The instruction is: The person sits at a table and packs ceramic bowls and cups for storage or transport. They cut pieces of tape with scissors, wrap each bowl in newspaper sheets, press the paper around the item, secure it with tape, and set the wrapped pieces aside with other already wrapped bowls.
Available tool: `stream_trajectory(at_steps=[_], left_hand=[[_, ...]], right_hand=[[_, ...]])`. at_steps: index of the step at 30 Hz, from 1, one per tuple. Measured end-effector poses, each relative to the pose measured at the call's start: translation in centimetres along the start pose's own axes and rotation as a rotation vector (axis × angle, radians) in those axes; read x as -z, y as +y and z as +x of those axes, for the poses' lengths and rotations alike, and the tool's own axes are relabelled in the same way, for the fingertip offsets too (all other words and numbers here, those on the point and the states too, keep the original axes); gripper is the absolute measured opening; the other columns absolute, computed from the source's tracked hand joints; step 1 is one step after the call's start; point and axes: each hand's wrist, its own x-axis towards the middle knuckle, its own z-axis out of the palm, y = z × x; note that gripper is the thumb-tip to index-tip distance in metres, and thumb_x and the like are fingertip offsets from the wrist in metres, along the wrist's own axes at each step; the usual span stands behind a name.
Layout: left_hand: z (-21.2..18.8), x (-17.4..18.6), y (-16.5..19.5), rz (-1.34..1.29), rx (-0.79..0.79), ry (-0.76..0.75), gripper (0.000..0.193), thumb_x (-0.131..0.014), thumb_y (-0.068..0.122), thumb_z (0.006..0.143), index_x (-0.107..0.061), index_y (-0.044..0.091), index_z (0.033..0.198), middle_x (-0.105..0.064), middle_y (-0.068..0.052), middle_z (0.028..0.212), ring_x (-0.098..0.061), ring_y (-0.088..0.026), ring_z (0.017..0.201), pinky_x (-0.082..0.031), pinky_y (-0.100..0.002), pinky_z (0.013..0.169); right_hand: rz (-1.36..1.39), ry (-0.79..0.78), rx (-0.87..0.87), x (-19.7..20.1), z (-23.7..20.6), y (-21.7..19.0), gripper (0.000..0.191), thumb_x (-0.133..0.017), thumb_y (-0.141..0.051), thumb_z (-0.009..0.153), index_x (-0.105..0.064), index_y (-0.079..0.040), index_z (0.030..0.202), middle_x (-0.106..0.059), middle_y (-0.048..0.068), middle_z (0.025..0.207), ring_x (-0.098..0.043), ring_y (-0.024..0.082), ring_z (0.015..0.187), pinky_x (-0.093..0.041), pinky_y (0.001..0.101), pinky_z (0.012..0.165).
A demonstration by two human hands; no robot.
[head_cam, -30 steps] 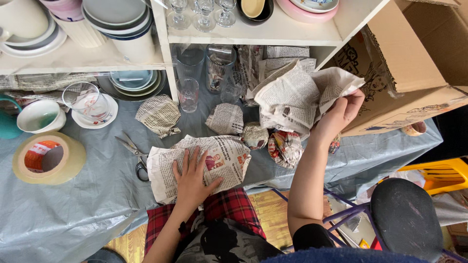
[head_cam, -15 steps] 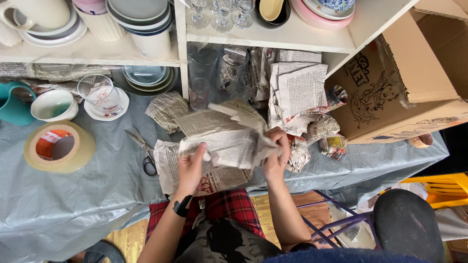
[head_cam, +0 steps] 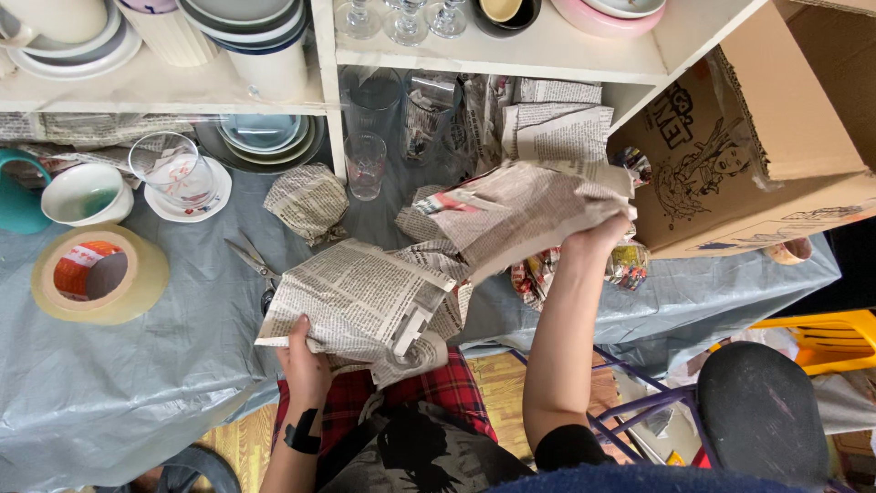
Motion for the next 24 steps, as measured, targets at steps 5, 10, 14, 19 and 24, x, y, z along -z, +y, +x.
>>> stream_trajectory(at_steps=[5, 10, 14, 19, 24], left_hand=[[0.7, -1.2, 1.5, 0.014, 0.026, -0.037, 0.032, -0.06, 0.016, 0.101, -0.059, 0.001, 0.129, -0.064, -0.009, 0.122, -0.062, -0.019, 0.107, -0.05, -0.038, 0.093], [0.4, -1.4, 1.6, 0.0, -0.01, -0.091, 0.029, -0.062, 0.012, 0.103, -0.057, 0.001, 0.129, -0.064, -0.01, 0.123, -0.062, -0.018, 0.107, -0.05, -0.038, 0.092], [0.7, -0.8, 1.3, 0.042, 0.024, -0.096, 0.029, -0.062, 0.013, 0.101, -0.058, 0.003, 0.128, -0.065, -0.008, 0.122, -0.063, -0.017, 0.107, -0.05, -0.037, 0.092], [0.8, -0.3, 1.2, 0.075, 0.039, -0.101, 0.028, -0.061, 0.014, 0.102, -0.059, 0.002, 0.126, -0.065, -0.009, 0.122, -0.064, -0.017, 0.108, -0.051, -0.038, 0.094], [0.7, -0.2, 1.3, 0.087, 0.08, -0.106, 0.028, -0.061, 0.012, 0.103, -0.058, 0.002, 0.129, -0.064, -0.01, 0.122, -0.062, -0.019, 0.107, -0.049, -0.039, 0.09]], right_hand=[[0.168, 0.024, -0.03, -2.7, 7.8, 1.0, 0.029, -0.042, -0.027, 0.102, -0.057, -0.002, 0.104, -0.061, 0.013, 0.093, -0.064, 0.023, 0.088, -0.061, 0.0379, 0.082], [0.248, 0.239, 0.156, -7.6, 12.6, 1.8, 0.025, -0.042, -0.024, 0.104, -0.054, -0.003, 0.097, -0.059, 0.013, 0.09, -0.057, 0.022, 0.074, -0.053, 0.0362, 0.065], [0.395, -0.373, 0.638, -11.2, 12.0, 5.0, 0.046, -0.041, -0.028, 0.113, -0.054, 0.016, 0.106, -0.061, 0.027, 0.093, -0.061, 0.034, 0.077, -0.052, 0.0484, 0.059], [-0.971, -0.097, 0.91, -11.3, 8.9, 8.3, 0.046, -0.059, -0.02, 0.094, -0.05, 0.002, 0.134, -0.063, 0.02, 0.113, -0.065, 0.033, 0.102, -0.052, 0.0475, 0.094], [-1.664, -0.668, 1.103, -12.1, 6.9, 6.2, 0.044, -0.07, -0.023, 0.097, -0.059, 0.005, 0.128, -0.069, 0.024, 0.106, -0.064, 0.043, 0.11, -0.029, 0.0661, 0.108]])
